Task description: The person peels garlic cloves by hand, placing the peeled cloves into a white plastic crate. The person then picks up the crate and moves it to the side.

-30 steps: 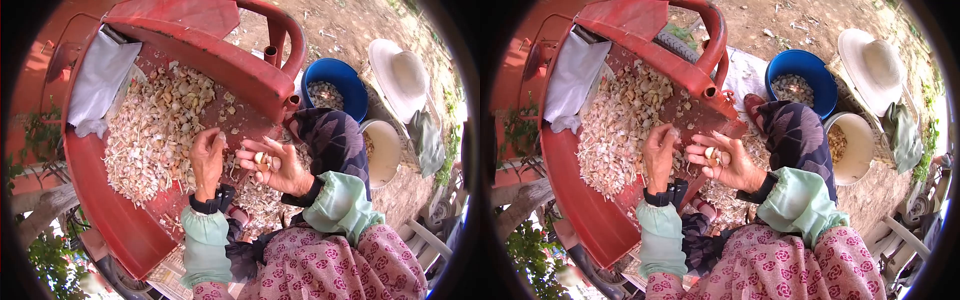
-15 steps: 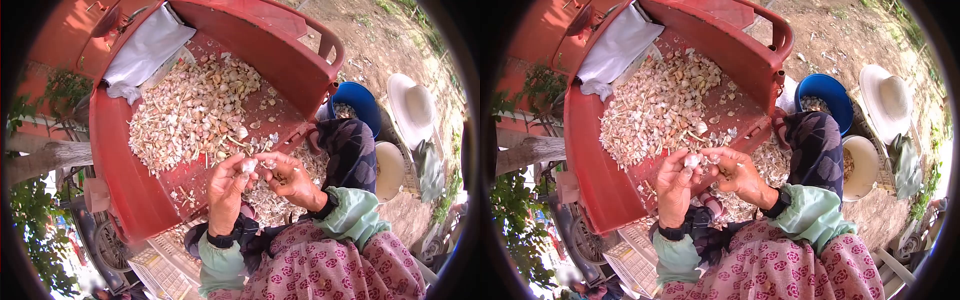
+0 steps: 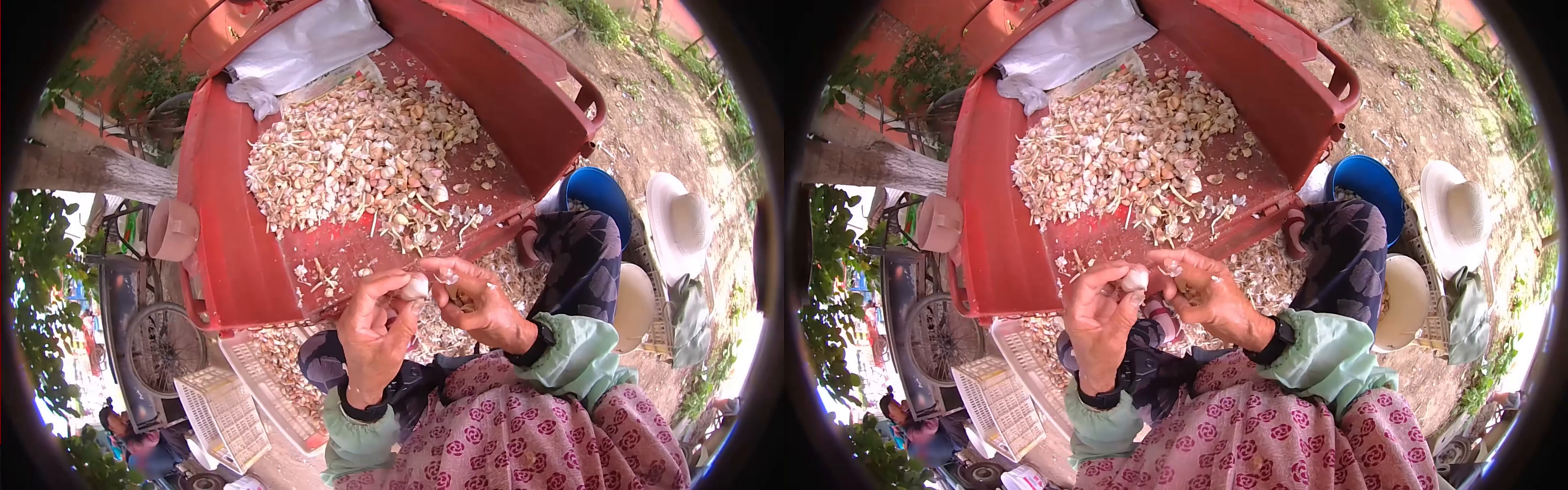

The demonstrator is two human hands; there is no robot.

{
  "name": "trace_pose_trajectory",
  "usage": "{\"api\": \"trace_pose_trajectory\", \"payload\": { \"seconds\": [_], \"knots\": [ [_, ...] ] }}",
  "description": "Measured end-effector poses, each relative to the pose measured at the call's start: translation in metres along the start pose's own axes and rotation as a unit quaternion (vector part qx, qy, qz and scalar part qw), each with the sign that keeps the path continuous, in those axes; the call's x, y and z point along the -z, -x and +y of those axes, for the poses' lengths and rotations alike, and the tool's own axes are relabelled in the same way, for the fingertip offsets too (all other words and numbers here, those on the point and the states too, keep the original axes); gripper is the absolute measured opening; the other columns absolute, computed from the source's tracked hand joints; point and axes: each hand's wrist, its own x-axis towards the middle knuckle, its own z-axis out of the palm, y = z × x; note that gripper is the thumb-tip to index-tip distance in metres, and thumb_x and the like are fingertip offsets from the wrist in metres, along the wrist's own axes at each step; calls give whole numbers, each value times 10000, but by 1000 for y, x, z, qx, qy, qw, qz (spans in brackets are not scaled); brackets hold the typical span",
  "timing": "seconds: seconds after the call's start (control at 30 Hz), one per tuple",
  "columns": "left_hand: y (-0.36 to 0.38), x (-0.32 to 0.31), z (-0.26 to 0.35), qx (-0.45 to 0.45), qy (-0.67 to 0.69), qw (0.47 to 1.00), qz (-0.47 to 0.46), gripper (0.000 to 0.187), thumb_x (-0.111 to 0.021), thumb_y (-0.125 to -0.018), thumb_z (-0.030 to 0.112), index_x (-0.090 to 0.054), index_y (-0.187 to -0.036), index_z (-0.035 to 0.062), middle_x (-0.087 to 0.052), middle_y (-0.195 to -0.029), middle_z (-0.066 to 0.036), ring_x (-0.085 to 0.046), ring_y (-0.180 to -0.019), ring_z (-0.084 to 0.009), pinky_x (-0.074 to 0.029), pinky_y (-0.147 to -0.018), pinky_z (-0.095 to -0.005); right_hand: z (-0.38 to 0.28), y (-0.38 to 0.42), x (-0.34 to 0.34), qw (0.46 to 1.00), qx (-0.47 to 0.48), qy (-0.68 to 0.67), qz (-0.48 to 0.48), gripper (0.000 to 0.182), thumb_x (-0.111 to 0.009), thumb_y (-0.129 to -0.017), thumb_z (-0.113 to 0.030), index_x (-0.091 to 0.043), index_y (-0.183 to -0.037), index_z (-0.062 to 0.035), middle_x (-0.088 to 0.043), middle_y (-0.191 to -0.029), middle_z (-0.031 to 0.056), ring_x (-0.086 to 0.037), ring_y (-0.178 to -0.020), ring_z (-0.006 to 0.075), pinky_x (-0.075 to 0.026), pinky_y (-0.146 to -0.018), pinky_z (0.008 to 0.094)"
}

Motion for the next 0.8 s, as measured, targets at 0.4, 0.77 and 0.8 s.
{"api": "trace_pose_trajectory", "payload": {
  "seconds": [0.4,0.77,0.8],
  "knots": [
    [50,36,28,-95,-45,994,33,409,-625,-727,-138,-550,-1111,-19,-519,-1127,-135,-589,-814,-151,-490,-630,-260,-8,8,-60,986,-123,-32,-106,323,-556,-891,-81,-466,-1198,-33,-517,-944,-11,-458,-778,61,-385,-594,181],
    [107,54,84,-255,-1,965,58,224,-639,-742,-52,-577,-946,20,-536,-950,-111,-551,-806,-180,-487,-657,-316,-24,34,-144,831,87,-65,-546,252,-544,-902,-99,-525,-1103,52,-620,-888,158,-625,-746,301,-508,-606,370],
    [111,55,85,-259,-3,963,68,216,-643,-744,-40,-582,-942,23,-539,-945,-108,-550,-799,-181,-485,-649,-316,-16,39,-148,835,86,-108,-533,253,-546,-901,-102,-532,-1092,63,-611,-863,161,-617,-710,300,-504,-580,370]
  ]
}}
